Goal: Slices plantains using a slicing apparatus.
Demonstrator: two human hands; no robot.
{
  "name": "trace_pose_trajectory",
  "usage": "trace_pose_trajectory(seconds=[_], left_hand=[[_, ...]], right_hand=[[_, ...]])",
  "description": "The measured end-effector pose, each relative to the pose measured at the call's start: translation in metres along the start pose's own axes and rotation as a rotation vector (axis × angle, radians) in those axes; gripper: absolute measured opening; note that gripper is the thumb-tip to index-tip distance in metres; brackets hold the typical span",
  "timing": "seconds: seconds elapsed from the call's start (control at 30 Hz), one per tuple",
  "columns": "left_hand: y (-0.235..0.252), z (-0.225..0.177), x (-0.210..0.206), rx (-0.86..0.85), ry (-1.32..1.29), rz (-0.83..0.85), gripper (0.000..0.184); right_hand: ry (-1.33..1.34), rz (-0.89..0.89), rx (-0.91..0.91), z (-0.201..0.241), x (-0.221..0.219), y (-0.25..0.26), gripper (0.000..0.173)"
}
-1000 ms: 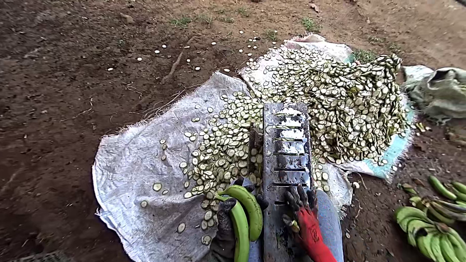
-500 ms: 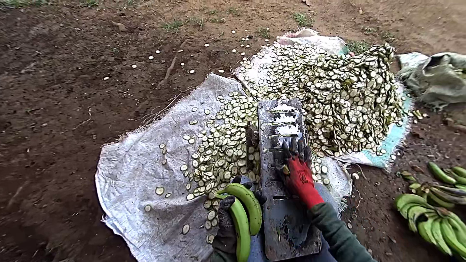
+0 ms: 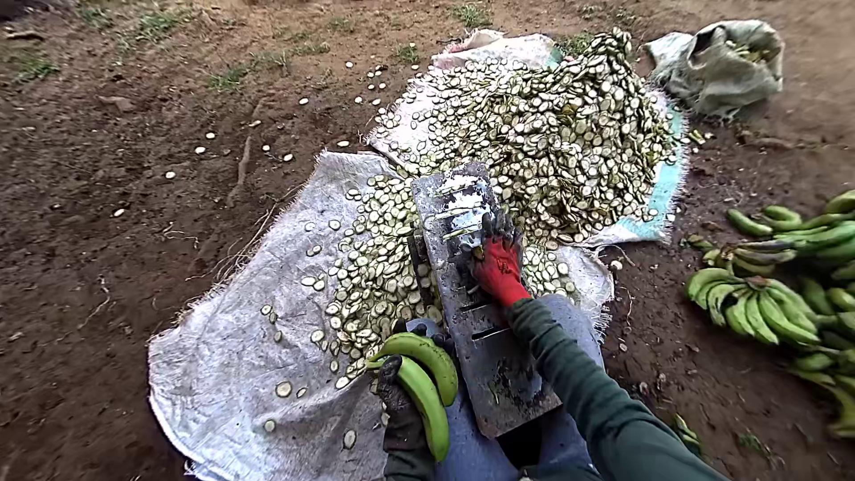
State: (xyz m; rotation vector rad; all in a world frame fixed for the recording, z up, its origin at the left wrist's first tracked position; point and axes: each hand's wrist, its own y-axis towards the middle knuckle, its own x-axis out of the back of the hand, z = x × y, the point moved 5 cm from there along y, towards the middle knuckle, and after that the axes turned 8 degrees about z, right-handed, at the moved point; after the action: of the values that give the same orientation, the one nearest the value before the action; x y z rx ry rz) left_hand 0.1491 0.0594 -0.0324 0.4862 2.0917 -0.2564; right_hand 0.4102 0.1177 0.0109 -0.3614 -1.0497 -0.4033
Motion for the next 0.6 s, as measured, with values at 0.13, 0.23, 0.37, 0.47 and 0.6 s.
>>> trace_pose_trajectory(seconds=[0.13, 0.23, 0.37, 0.47, 0.6], left_hand=[[-0.018, -0.014, -0.042, -0.104, 0.211, -0.076, 0.052], [-0.021, -0.020, -0.069, -0.155, 0.341, -0.003, 0.050], [0.004, -0.006, -0.093, -0.142, 0.452, 0.207, 0.058], [0.017, 0.014, -0.117, -0.108, 0.523, 0.265, 0.061], [0.027, 0.039, -0.134, -0.038, 0.590, 0.174, 0.051]], right_hand=[[0.328, -0.156, -0.200, -0.019, 0.046, 0.023, 0.057], [0.449, -0.324, -0.015, -0.095, 0.068, -0.047, 0.052], [0.177, -0.235, -0.520, -0.294, 0.046, -0.238, 0.045], [-0.022, 0.047, -1.086, -0.382, 0.043, -0.411, 0.062], [0.031, 0.194, -1.048, -0.369, 0.063, -0.454, 0.078]])
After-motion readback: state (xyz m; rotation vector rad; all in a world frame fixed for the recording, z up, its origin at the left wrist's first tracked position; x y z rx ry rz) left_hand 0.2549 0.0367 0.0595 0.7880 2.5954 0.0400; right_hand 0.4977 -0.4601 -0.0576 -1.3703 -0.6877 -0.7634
